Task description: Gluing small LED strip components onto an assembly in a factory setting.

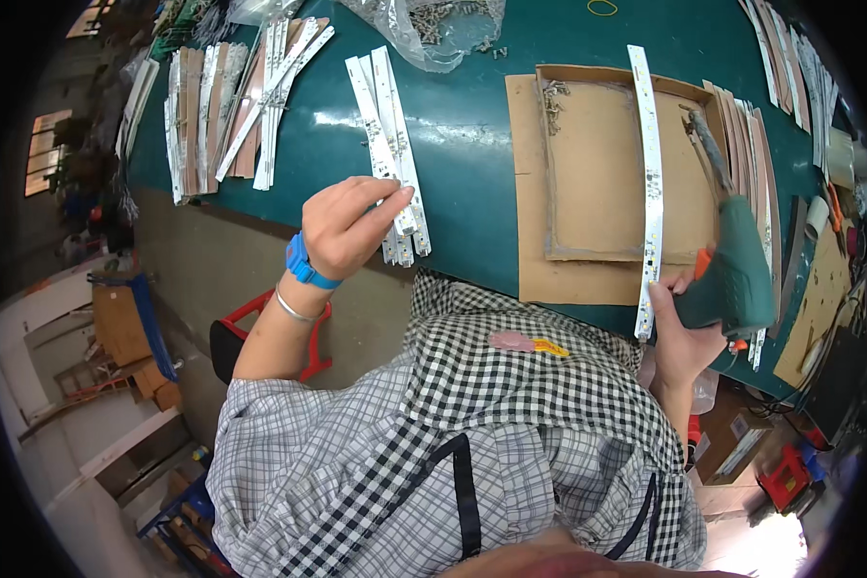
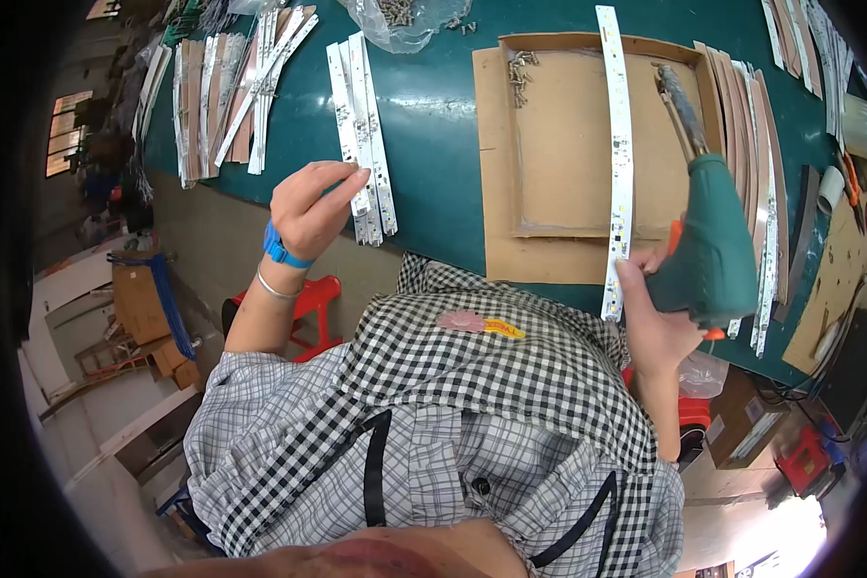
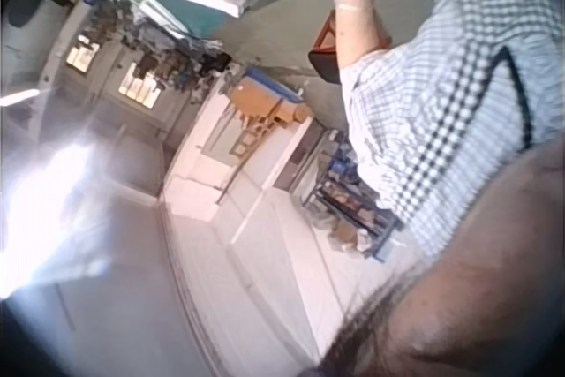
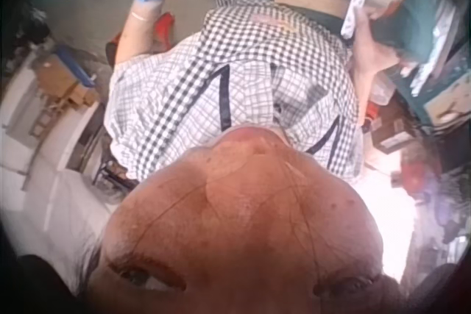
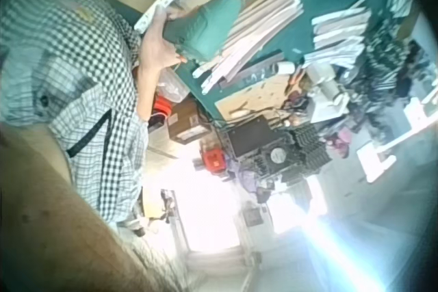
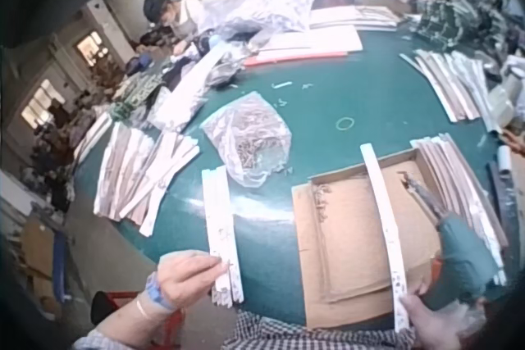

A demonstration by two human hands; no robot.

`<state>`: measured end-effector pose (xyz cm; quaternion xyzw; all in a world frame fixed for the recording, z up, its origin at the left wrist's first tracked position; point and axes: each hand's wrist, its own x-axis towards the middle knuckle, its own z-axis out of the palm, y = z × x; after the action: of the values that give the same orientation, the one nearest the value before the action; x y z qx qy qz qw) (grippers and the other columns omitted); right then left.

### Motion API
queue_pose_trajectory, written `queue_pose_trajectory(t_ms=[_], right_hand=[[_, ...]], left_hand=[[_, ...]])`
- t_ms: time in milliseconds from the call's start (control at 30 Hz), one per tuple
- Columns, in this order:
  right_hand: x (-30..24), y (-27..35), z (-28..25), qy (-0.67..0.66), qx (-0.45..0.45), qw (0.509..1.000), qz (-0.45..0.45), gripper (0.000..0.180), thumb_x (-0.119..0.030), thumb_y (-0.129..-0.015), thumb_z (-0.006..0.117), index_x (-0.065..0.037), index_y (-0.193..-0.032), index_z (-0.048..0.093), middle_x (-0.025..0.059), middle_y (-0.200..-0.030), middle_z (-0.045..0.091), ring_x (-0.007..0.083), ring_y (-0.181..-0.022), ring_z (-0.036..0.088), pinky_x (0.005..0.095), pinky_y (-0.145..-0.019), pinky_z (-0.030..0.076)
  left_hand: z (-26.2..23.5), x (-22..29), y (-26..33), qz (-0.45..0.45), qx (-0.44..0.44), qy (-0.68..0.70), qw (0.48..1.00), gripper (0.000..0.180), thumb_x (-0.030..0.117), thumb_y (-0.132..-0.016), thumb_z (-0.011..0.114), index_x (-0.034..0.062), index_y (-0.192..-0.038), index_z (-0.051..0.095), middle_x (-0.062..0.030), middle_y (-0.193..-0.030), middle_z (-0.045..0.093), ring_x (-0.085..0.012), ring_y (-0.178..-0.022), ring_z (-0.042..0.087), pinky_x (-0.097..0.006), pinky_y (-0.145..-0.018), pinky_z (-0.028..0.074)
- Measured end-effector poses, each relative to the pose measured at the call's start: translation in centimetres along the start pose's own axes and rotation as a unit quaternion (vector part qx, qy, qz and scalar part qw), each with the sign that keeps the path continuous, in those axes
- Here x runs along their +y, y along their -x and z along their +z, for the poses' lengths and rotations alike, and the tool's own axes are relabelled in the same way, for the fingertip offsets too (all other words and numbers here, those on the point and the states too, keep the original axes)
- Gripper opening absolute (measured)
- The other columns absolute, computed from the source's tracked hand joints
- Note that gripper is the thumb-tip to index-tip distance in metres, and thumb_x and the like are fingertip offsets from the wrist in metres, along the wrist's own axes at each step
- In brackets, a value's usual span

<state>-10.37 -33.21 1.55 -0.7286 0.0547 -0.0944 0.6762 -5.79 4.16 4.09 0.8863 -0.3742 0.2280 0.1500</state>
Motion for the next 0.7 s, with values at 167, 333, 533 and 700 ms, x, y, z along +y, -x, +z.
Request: queue_pose_trajectory(t_ms=[167,333,533,700], right_hand=[[1.1,-0.5,0.6,0.002,-0.006,1.000,-0.006,0.040,0.018,-0.077,0.069,0.001,-0.110,0.055,0.0032,-0.090,0.057,0.0117,-0.079,0.061,0.0256,-0.073,0.050],[1.4,-1.0,0.2,0.009,-0.011,1.000,-0.026,0.038,0.018,-0.076,0.069,0.001,-0.108,0.056,0.0034,-0.091,0.058,0.0125,-0.078,0.060,0.0259,-0.072,0.050],[1.8,-1.8,0.2,0.036,-0.002,0.999,-0.021,0.035,0.014,-0.076,0.072,0.001,-0.105,0.057,0.0032,-0.088,0.059,0.0112,-0.077,0.060,0.0247,-0.070,0.050],[1.9,-1.7,-0.1,0.156,-0.019,0.988,0.005,0.036,0.010,-0.077,0.074,0.000,-0.107,0.058,0.0012,-0.088,0.057,0.0085,-0.074,0.054,0.0233,-0.066,0.047]], left_hand=[[0.9,0.2,1.6,-0.032,-0.003,0.033,0.999,0.034,-0.008,-0.060,0.068,0.0005,-0.093,0.068,-0.0104,-0.090,0.066,-0.0248,-0.072,0.067,-0.033,-0.058,0.054],[0.4,1.7,2.5,-0.054,-0.058,0.064,0.995,0.030,-0.006,-0.060,0.068,0.0012,-0.090,0.068,-0.0102,-0.089,0.066,-0.0252,-0.073,0.066,-0.034,-0.061,0.054],[-1.2,1.7,0.7,-0.072,-0.092,0.088,0.989,0.036,-0.013,-0.056,0.062,0.0009,-0.088,0.068,-0.0107,-0.082,0.067,-0.0263,-0.071,0.066,-0.034,-0.060,0.053],[0.8,2.2,-5.4,-0.078,-0.018,0.092,0.993,0.025,-0.010,-0.065,0.069,0.0016,-0.087,0.070,-0.0099,-0.081,0.066,-0.0261,-0.072,0.063,-0.034,-0.061,0.051]])
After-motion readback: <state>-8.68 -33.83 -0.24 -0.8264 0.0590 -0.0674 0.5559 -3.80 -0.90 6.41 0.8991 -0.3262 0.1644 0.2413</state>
